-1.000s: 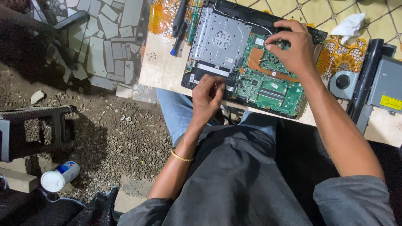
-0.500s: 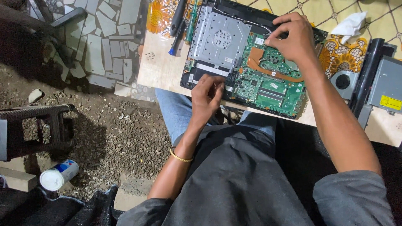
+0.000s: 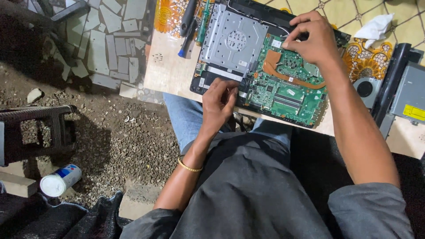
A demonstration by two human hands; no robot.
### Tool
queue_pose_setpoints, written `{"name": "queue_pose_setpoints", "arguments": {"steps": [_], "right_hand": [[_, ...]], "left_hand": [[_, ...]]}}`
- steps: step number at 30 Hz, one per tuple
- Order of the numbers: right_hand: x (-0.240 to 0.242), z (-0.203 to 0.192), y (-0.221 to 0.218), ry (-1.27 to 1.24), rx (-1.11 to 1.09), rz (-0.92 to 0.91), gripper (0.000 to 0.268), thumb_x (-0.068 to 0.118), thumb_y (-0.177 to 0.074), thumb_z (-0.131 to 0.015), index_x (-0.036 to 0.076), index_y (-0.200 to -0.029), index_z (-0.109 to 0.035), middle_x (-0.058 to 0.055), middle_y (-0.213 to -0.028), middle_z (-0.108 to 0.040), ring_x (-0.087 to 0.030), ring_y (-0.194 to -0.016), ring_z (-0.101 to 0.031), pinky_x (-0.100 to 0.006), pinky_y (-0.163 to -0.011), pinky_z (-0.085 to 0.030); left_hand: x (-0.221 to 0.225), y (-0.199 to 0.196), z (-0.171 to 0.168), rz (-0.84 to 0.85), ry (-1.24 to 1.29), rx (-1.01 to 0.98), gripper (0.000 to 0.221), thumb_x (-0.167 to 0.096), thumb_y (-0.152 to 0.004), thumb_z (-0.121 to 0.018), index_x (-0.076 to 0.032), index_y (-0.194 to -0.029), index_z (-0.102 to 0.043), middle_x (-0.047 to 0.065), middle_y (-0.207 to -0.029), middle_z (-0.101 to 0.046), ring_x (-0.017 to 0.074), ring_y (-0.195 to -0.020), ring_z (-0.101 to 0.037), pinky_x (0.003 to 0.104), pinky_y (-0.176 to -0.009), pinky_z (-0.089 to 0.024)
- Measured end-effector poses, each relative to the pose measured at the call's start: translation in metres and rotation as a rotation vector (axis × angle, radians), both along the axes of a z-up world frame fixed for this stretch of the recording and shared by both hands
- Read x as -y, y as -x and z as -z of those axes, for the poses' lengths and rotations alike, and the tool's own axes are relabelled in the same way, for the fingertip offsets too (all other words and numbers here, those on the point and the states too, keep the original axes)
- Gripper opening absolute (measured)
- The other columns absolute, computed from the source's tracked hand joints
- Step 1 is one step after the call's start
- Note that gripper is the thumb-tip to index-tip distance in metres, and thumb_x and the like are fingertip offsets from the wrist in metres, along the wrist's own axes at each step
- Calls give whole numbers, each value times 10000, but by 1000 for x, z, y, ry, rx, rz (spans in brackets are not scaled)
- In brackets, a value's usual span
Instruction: Installing a cooling fan into a laptop, including connecting internal cables and cleaning the area.
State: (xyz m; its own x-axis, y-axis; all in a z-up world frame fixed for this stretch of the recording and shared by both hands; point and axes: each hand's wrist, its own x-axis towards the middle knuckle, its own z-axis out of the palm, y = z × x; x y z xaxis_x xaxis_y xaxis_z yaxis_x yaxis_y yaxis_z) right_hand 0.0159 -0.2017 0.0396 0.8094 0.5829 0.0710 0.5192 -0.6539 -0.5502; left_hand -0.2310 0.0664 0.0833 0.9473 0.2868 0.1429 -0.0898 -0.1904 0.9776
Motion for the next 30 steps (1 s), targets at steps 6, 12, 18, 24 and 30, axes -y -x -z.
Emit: {"name": "queue_pose_setpoints", "arguments": {"steps": [6, 12, 18, 24, 30], "right_hand": [[-4, -2, 3, 36, 21, 27, 164, 44, -840, -993, 107, -923, -866, -54, -1390, -705, -290, -1259, -607, -432, -1091, -516], [-12, -4, 6, 51, 62, 35, 167, -6, -816, -966, 102, -886, -859, -72, -1365, -709, -321, -1264, -606, -456, -1091, -501], [-28, -15, 12, 103, -60, 176, 187, 34, -838, -950, 115, -796, -786, -69, -1371, -720, -305, -1292, -610, -491, -1125, -478], [-32, -20, 20, 144, -84, 222, 172, 80, -883, -907, 128, -767, -789, -76, -1409, -750, -294, -1304, -639, -510, -1152, -481], [-28, -85, 63, -418, -275, 388, 207, 343, -1005, -883, 217, -1164, -842, -57, -1390, -741, -234, -1328, -711, -333, -1035, -618]], "left_hand": [[-1, 0, -1, 12, 21, -7, 190, 70, -972, -705, 15, -1144, -763, 10, -902, -535, 96, -699, -455, 244, -613, -391], [0, -1, -1, 18, 12, -16, 202, 87, -952, -696, 18, -1134, -750, 21, -919, -547, 106, -702, -471, 251, -628, -404], [-2, -1, -2, 12, -26, -9, 190, 72, -952, -693, 15, -1122, -756, 22, -910, -547, 111, -689, -471, 260, -623, -408], [-7, 27, -4, 17, -46, 23, 158, 23, -965, -724, -31, -1103, -777, 6, -783, -568, 124, -657, -507, 278, -606, -451], [2, 85, 54, 79, 6, -11, 154, -202, -987, -777, -85, -1068, -837, 160, -740, -720, 384, -640, -714, 461, -616, -573]]}}
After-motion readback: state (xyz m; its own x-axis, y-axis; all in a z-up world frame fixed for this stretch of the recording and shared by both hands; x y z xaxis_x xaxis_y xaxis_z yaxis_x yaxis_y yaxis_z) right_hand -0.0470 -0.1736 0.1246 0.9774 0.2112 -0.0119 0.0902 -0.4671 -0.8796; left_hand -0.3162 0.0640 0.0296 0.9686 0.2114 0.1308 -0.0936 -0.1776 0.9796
